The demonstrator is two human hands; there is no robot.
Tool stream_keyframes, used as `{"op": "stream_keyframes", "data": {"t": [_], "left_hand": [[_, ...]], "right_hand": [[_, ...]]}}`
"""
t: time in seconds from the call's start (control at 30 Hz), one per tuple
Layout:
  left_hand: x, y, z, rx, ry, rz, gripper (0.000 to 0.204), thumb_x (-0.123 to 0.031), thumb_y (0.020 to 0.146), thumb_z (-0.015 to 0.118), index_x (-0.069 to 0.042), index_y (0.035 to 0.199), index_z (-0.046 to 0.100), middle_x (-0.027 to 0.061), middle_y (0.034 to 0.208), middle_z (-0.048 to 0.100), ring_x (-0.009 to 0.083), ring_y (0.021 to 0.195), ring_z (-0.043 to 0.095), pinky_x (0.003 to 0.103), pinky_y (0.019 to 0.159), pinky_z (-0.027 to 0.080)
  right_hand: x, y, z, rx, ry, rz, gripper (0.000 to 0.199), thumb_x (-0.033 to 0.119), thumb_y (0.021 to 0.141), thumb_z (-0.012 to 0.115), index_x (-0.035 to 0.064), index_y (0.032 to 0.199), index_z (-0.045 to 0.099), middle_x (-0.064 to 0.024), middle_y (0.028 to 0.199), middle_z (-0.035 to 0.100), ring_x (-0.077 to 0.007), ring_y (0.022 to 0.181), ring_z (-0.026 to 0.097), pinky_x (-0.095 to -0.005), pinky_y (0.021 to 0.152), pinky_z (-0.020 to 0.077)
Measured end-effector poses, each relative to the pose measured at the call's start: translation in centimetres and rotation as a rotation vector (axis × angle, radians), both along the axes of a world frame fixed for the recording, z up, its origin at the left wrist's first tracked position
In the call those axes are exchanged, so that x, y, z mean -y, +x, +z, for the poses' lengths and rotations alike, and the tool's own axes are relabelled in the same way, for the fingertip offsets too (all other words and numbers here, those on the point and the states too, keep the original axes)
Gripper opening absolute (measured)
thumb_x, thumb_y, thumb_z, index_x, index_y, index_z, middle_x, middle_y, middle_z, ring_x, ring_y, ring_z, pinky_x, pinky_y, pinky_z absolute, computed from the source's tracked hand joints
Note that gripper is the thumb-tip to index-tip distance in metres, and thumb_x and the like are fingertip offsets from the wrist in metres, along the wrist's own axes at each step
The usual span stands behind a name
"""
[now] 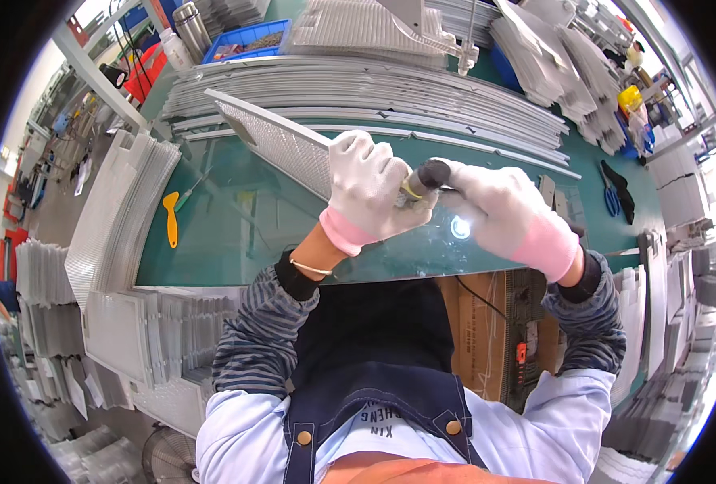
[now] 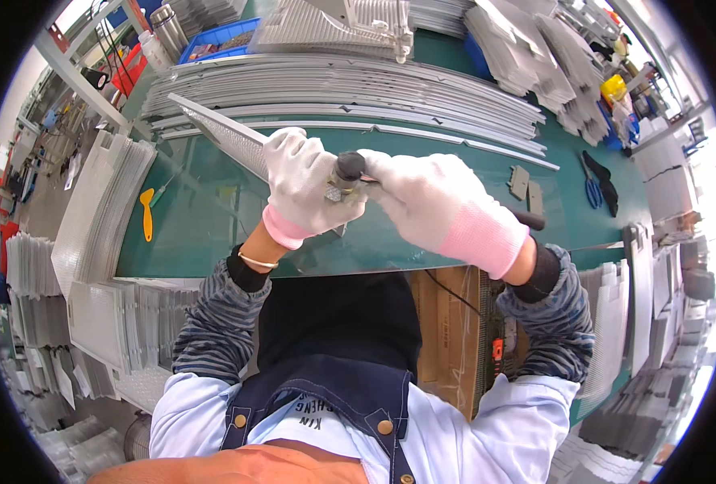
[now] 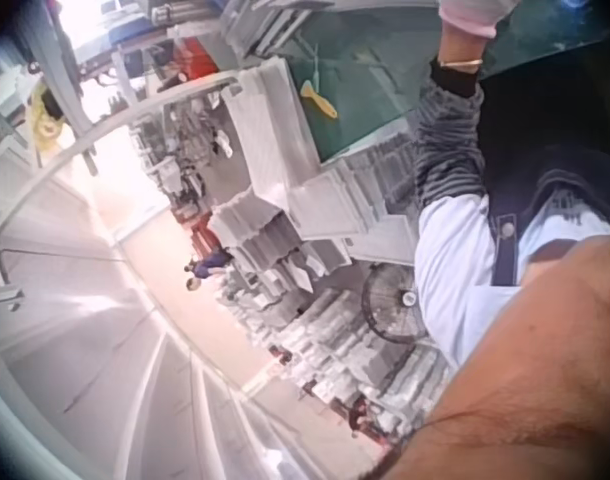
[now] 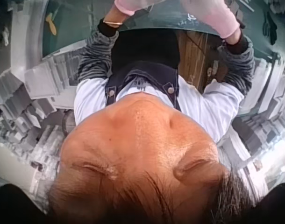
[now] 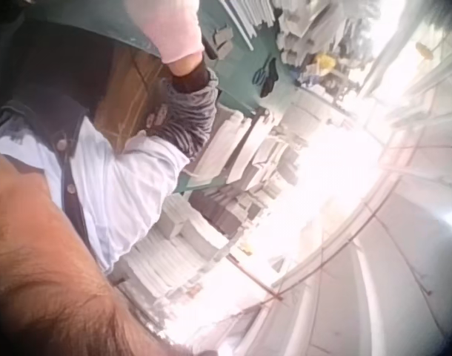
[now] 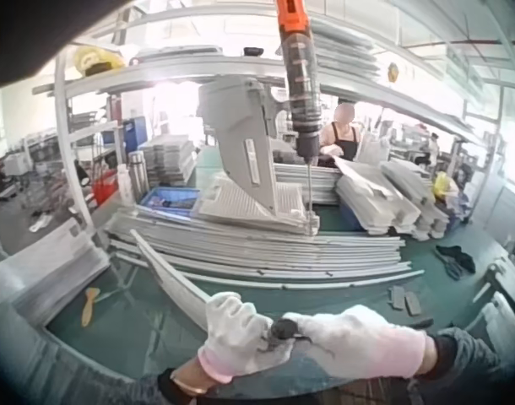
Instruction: The person is assembling metal mesh filters for kitchen range hoods, attaching frames and using a drill to secure components.
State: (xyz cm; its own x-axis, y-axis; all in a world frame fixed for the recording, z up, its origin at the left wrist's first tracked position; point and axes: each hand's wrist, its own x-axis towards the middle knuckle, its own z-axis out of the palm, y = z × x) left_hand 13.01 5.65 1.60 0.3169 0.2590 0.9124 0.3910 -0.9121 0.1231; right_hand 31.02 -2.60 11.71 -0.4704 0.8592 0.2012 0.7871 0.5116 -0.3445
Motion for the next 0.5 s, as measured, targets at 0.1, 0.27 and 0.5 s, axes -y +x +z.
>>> {"op": "stream_keyframes", "data": {"t": [0.1, 0.27, 0.5], "left_hand": [[-0.1, -0.3, -0.4, 0.055, 0.019, 0.038, 0.029, -0.027, 0.059, 0.077, -0.011, 0.072, 0.056, 0.0061, 0.068, 0.046, 0.0295, 0.069, 0.049, 0.044, 0.076, 0.04], [0.3, 0.2, -0.2, 0.096, 0.003, -0.005, 0.029, -0.026, 0.06, 0.076, -0.011, 0.075, 0.056, 0.0057, 0.068, 0.046, 0.0291, 0.072, 0.049, 0.049, 0.089, 0.043], [0.3, -0.3, 0.1, 0.112, 0.018, -0.022, 0.028, -0.023, 0.059, 0.077, -0.012, 0.073, 0.056, 0.0035, 0.065, 0.044, 0.0228, 0.064, 0.046, 0.05, 0.095, 0.046]], "right_hand": [[-0.2, 0.8, -1.1, -0.195, -0.023, -0.067, 0.028, 0.007, 0.091, 0.057, 0.0065, 0.119, 0.062, -0.0179, 0.092, 0.068, -0.0363, 0.078, 0.066, -0.0365, 0.068, 0.0533], [-0.8, 9.0, -15.8, -0.318, -0.088, -0.562, 0.022, 0.01, 0.094, 0.056, 0.0053, 0.114, 0.065, -0.0207, 0.087, 0.067, -0.0296, 0.078, 0.068, -0.0376, 0.067, 0.0508], [-13.1, 15.3, 0.6, 0.289, 0.723, -0.414, 0.038, 0.03, 0.095, 0.056, 0.003, 0.121, 0.063, -0.0223, 0.109, 0.066, -0.0352, 0.092, 0.067, -0.0389, 0.077, 0.0535]]}}
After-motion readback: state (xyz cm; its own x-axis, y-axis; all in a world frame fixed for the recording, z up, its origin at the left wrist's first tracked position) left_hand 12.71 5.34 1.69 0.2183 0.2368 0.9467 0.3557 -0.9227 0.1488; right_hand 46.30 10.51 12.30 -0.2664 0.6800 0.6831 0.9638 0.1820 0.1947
